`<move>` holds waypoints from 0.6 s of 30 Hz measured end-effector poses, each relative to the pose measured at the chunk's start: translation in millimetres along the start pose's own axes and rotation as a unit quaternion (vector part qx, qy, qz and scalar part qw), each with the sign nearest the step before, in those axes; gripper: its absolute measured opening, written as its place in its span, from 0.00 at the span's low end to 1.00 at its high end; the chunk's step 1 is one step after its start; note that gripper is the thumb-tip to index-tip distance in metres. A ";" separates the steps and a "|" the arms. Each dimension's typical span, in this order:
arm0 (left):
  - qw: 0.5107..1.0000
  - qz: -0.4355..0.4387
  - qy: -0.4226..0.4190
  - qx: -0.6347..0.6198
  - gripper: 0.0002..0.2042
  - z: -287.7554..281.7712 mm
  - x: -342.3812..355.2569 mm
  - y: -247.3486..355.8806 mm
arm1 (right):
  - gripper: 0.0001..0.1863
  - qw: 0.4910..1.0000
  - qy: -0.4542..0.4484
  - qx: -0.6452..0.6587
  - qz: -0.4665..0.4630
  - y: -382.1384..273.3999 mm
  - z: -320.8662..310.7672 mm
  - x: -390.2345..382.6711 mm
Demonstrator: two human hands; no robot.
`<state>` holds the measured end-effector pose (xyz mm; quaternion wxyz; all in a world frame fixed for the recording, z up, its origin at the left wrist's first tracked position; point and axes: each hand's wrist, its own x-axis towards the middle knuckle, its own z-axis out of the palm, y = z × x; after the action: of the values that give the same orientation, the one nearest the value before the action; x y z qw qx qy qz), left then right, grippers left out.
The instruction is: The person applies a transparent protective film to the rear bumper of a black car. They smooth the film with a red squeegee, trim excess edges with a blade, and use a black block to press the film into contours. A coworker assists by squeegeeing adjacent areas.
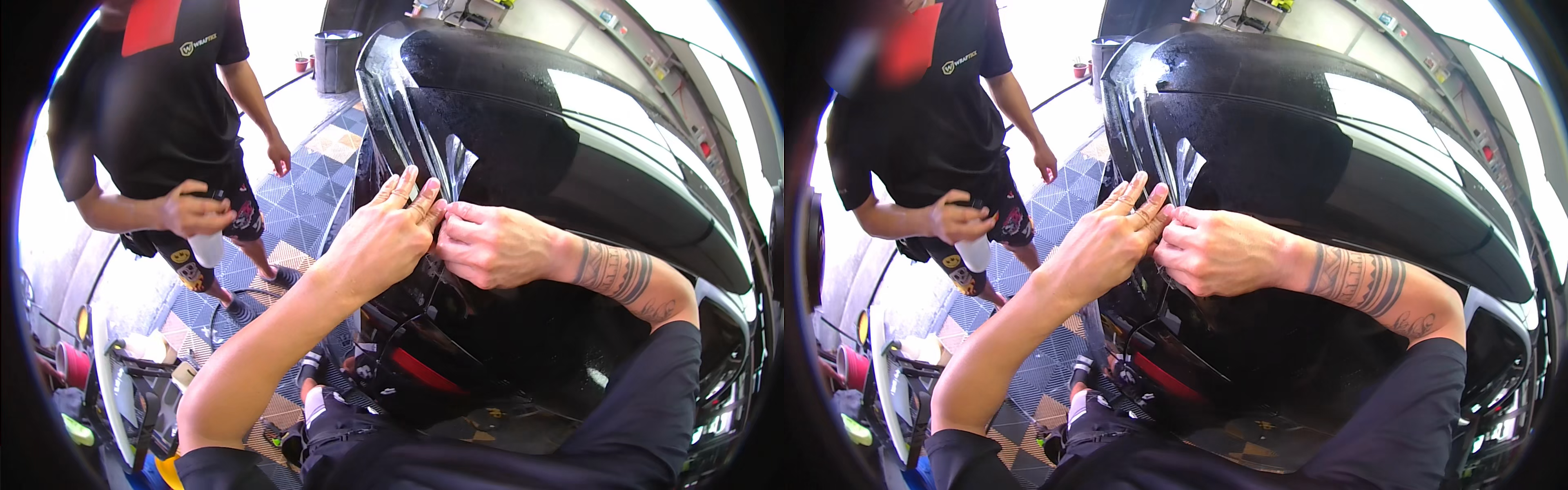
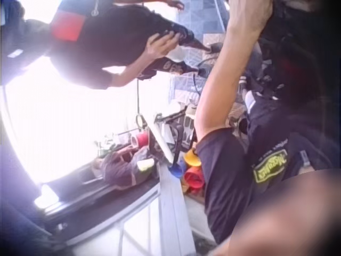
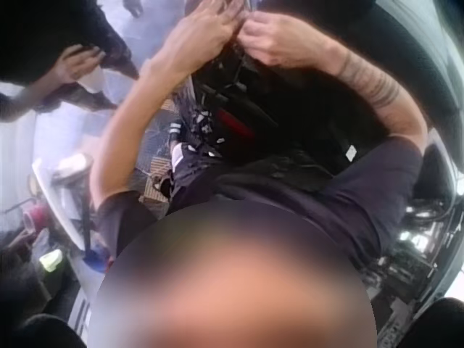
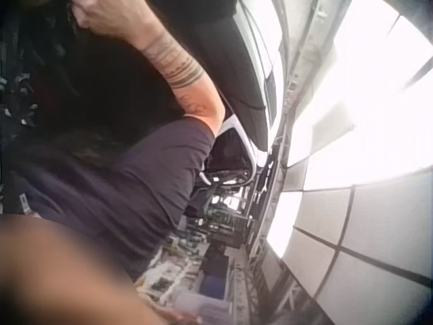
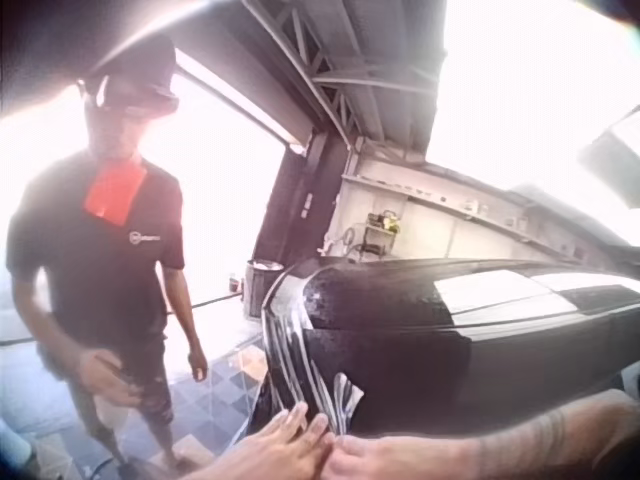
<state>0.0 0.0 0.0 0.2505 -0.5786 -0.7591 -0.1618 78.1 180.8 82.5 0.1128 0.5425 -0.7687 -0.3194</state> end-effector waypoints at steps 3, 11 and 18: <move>1.000 -0.005 -0.024 0.009 0.24 -1.2 4.3 -0.6 | 0.11 0.999 0.033 0.009 0.012 -0.1 4.5 -2.1; 0.993 -0.006 -0.111 0.030 0.25 -11.6 22.2 6.6 | 0.11 0.994 -0.084 0.054 0.047 6.3 -15.6 4.4; 0.997 -0.026 -0.076 -0.019 0.23 -2.5 25.5 11.4 | 0.09 0.851 -0.217 0.393 0.274 92.9 -53.2 1.3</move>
<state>6.2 22.2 16.1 0.1770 -0.5738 -0.7876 -0.1380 34.4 179.3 180.2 -0.1961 0.2263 -0.9524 -0.0566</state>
